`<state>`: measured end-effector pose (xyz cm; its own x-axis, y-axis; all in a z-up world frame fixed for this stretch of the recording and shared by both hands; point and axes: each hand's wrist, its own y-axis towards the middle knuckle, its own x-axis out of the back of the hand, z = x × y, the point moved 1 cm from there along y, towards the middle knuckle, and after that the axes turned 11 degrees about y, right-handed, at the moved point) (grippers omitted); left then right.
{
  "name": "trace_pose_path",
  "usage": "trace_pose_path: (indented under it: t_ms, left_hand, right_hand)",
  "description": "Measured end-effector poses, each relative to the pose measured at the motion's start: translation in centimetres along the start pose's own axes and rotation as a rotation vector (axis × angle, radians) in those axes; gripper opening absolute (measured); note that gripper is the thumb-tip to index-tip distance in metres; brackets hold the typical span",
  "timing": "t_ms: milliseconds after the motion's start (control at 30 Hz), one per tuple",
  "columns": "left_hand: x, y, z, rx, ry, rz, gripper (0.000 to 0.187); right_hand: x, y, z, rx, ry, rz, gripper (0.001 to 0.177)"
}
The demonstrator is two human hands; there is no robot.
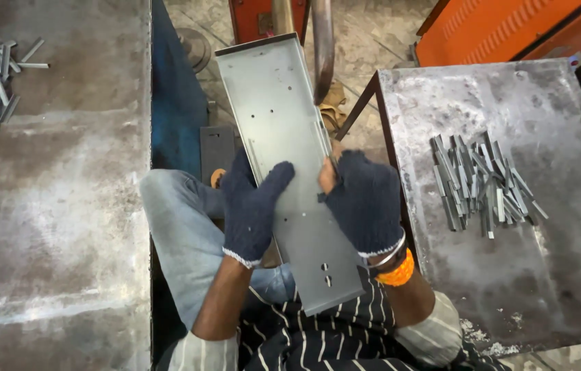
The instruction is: Spot welding small metal strips onto a larger metal plate at a manual workstation.
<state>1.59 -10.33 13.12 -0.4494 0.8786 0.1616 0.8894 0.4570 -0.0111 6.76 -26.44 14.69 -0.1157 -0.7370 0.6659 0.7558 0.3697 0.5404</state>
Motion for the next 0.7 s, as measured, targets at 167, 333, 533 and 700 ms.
trace_pose_path:
  t_ms: [167, 333, 533, 700]
  left_hand:
    - [-0.5, 2.5, 0.9, 0.011, -0.250, 0.064, 0.038]
    - [-0.2, 2.6, 1.1, 0.009, -0.258, 0.083, 0.040]
    - [-0.3, 2.6, 2.1, 0.034, -0.307, 0.108, 0.041]
    - [-0.5, 2.8, 2.4, 0.045, -0.230, 0.070, 0.043]
  right_hand:
    - [0.3, 2.1, 0.6, -0.037, 0.042, -0.016, 0.019]
    - [0.0, 2.3, 0.7, -0.047, -0.006, -0.006, 0.025]
    - [-0.2, 1.9, 0.8, -0.024, 0.004, -0.016, 0.020]
    - [-0.5, 1.7, 0.5, -0.063, -0.045, 0.058, 0.020]
